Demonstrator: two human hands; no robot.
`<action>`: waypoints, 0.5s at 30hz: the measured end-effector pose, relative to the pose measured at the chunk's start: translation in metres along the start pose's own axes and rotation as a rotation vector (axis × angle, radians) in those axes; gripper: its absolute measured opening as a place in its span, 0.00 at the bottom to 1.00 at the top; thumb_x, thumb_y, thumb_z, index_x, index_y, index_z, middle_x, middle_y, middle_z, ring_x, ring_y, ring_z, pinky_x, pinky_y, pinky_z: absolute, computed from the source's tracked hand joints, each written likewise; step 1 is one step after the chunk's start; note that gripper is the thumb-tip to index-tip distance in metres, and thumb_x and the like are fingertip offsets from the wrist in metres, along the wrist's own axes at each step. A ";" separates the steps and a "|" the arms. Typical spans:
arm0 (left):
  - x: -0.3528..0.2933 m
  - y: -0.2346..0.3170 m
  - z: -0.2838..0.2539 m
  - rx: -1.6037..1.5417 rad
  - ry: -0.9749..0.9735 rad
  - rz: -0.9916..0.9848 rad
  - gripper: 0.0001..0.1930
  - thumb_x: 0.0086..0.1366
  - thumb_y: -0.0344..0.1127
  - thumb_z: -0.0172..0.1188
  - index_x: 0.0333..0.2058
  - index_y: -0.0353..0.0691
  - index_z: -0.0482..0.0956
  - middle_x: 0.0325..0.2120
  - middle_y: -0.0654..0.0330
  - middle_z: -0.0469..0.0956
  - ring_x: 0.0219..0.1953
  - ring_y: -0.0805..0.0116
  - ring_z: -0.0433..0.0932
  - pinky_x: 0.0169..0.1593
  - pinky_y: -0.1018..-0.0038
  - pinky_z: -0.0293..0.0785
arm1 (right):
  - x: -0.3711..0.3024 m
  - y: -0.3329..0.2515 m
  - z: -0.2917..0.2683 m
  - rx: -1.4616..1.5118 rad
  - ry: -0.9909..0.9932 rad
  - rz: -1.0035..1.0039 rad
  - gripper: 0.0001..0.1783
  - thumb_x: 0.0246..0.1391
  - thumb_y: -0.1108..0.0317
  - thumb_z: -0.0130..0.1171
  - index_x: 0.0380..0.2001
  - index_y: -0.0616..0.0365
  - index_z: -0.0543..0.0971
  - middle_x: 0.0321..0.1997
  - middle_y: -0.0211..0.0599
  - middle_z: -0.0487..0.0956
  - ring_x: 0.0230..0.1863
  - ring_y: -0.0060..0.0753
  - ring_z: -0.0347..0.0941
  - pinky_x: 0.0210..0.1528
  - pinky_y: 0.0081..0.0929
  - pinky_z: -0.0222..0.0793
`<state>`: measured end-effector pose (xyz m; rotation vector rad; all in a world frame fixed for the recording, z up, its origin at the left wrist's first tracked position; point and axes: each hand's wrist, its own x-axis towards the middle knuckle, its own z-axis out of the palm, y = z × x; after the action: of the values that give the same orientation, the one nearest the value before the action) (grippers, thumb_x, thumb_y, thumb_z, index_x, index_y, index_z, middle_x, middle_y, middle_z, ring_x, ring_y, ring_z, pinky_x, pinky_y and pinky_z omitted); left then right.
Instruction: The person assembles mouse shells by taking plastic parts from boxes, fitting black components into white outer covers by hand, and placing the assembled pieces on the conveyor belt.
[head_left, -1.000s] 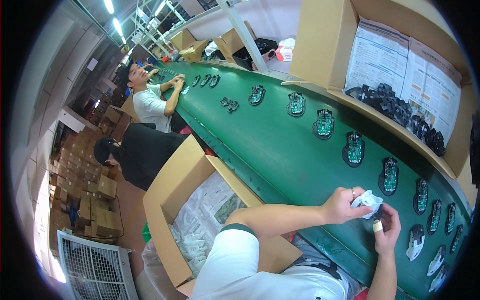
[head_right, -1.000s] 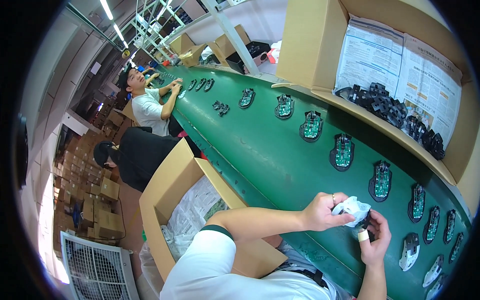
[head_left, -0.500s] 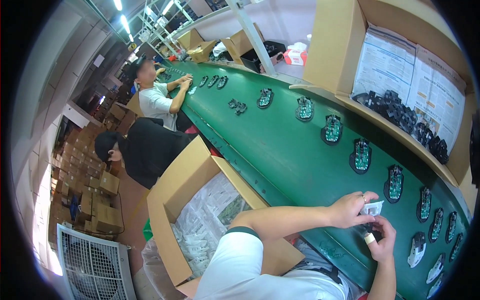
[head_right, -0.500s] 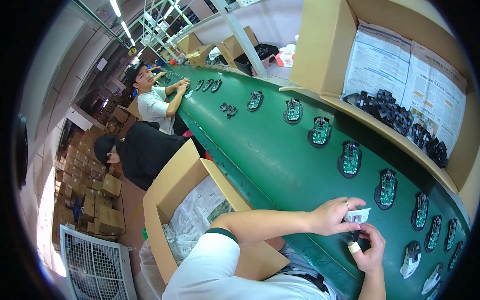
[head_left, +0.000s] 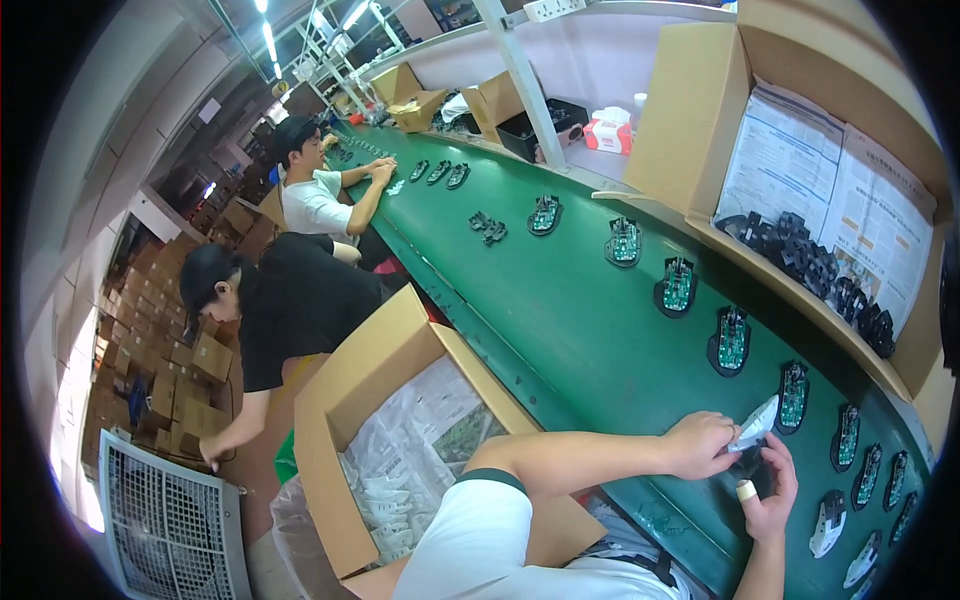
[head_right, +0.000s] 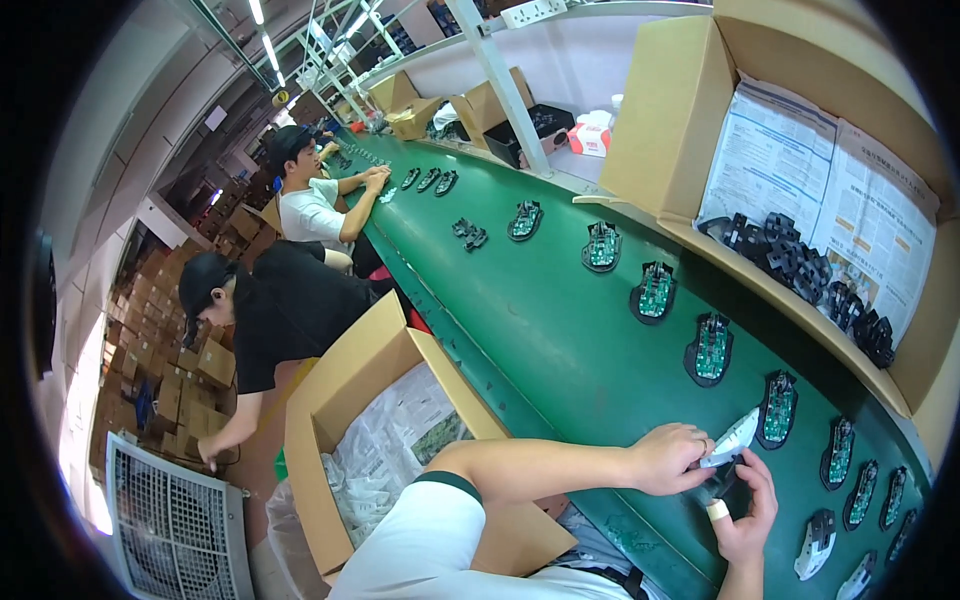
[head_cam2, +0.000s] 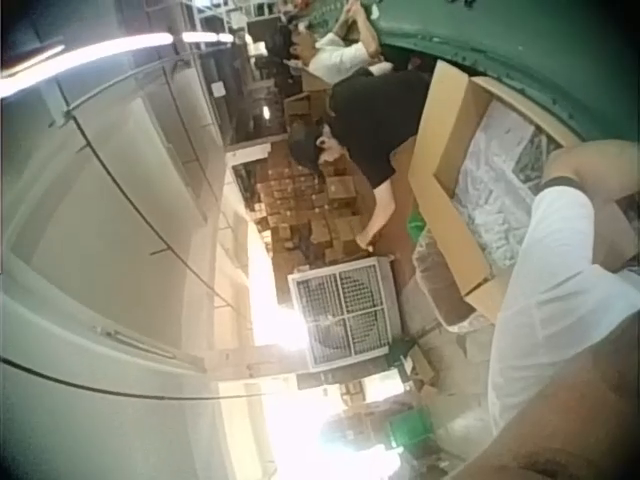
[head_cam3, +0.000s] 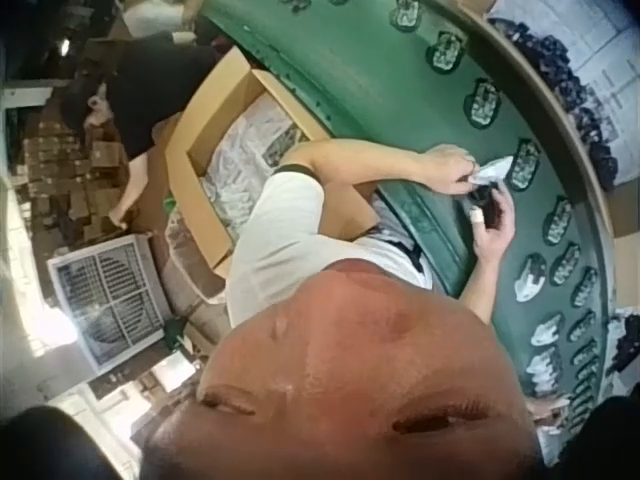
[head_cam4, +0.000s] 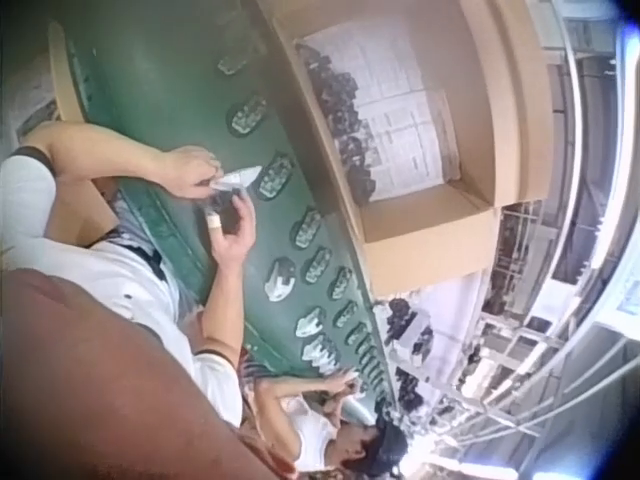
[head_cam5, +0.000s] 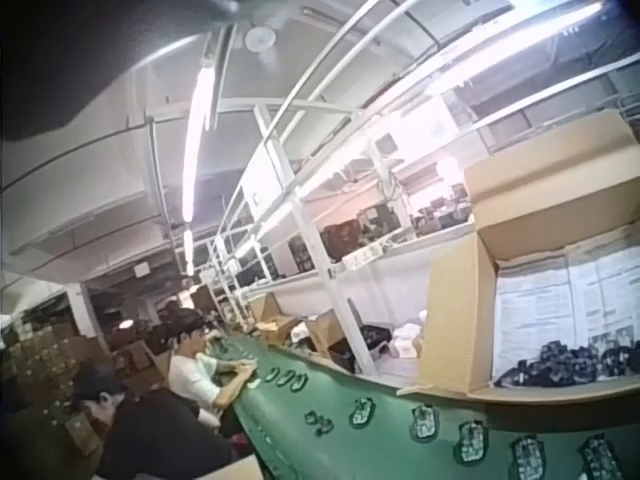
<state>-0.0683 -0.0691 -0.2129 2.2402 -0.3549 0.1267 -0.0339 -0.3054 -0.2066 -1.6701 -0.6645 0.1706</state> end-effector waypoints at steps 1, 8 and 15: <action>-0.003 0.003 -0.001 -0.027 0.050 0.008 0.12 0.60 0.39 0.68 0.34 0.38 0.78 0.35 0.52 0.76 0.38 0.49 0.77 0.40 0.55 0.74 | 0.000 0.002 -0.001 -0.062 -0.035 -0.031 0.31 0.51 0.60 0.69 0.54 0.64 0.74 0.68 0.55 0.71 0.68 0.47 0.68 0.71 0.42 0.60; 0.010 0.010 0.002 -0.536 0.173 0.105 0.08 0.62 0.30 0.62 0.40 0.35 0.80 0.38 0.51 0.80 0.35 0.59 0.81 0.40 0.64 0.77 | -0.007 0.013 -0.004 0.133 0.161 0.028 0.33 0.59 0.58 0.67 0.62 0.64 0.70 0.70 0.54 0.69 0.71 0.48 0.67 0.73 0.45 0.59; -0.010 0.000 -0.019 -1.154 -0.005 -0.277 0.19 0.74 0.30 0.56 0.60 0.28 0.73 0.54 0.55 0.80 0.54 0.69 0.79 0.59 0.71 0.73 | 0.017 -0.002 0.003 0.499 0.137 0.155 0.35 0.59 0.71 0.66 0.67 0.65 0.66 0.71 0.46 0.69 0.72 0.40 0.65 0.75 0.40 0.58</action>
<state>-0.0775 -0.0524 -0.2031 1.1218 -0.0619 -0.1950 -0.0215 -0.2940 -0.2009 -1.2363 -0.3501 0.3034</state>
